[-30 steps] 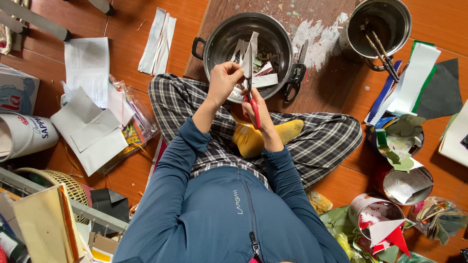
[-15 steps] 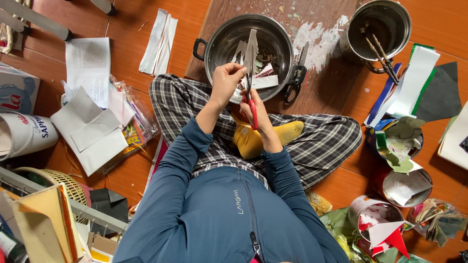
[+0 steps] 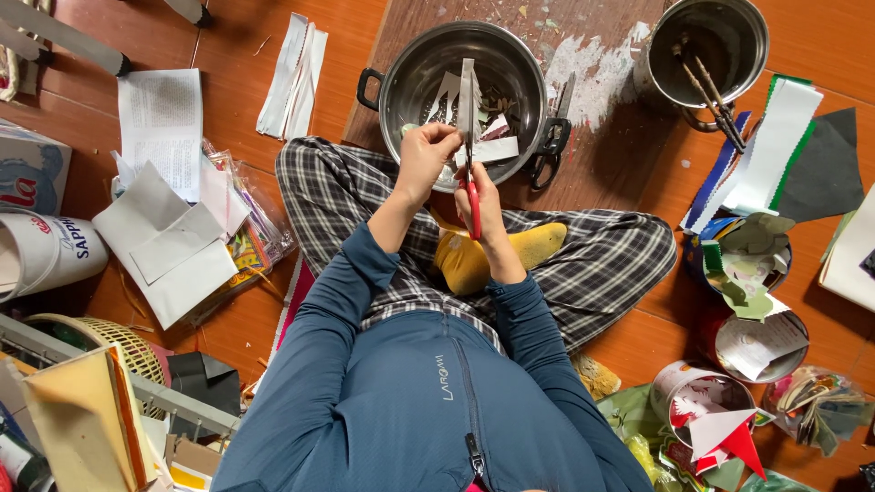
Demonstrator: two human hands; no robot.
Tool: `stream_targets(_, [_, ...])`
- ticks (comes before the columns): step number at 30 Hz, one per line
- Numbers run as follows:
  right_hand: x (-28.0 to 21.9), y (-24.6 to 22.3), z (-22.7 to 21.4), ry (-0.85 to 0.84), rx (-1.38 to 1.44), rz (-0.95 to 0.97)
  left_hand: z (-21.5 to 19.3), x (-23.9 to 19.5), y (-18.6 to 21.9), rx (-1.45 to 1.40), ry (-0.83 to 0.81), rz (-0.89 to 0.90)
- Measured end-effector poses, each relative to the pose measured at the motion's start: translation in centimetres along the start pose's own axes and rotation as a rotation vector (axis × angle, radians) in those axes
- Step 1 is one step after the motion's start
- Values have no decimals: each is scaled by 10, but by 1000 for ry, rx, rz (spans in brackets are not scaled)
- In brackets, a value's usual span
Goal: Cutting paper into thin strips using scissors and placing them into a pot
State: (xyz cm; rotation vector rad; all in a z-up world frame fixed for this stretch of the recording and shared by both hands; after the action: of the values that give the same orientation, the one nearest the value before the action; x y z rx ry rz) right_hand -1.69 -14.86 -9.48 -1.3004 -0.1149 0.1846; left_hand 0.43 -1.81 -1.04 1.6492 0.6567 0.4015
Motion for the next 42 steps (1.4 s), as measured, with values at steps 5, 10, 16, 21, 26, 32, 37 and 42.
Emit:
stream_targets(5, [-2,-2,2,-14,26,16,-7,11,-4,-24,-41,30])
stream_targets(10, [1,3,2,-143,65,13,-10,21,-11,-56,-33,-5])
stream_targets(16, [1,4,-1,-155,56,-12,-14,18,-1,-33,-52,-26])
stream_targets(21, [3,5,-4,-152,42,-16,-15,18,4,-19,-66,-44])
stream_targets(26, [0,8,-4,-124,147,18,-15,19,8,6,-72,-31])
stream_targets(32, [1,5,0,-155,70,12,-12,26,-7,-5,-46,10])
stream_targets(37, [-1,9,3,-123,-3,-6,-4,14,-6,-56,-6,-5])
stream_targets(42, [-1,9,0,-66,85,-13,5,10,-22,-105,7,-79])
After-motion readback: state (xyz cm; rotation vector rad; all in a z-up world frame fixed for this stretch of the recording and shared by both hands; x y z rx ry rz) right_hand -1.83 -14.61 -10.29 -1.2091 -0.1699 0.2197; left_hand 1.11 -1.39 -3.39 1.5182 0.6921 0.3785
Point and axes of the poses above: each hand's wrist, its own x-axis towards the middle knuckle, its own z-axis out of the palm, y = z × x, the point moved 1 cm from there along x, towards the middle knuckle, and after that the axes turned 11 degrees about y, right-handed, at the moved point
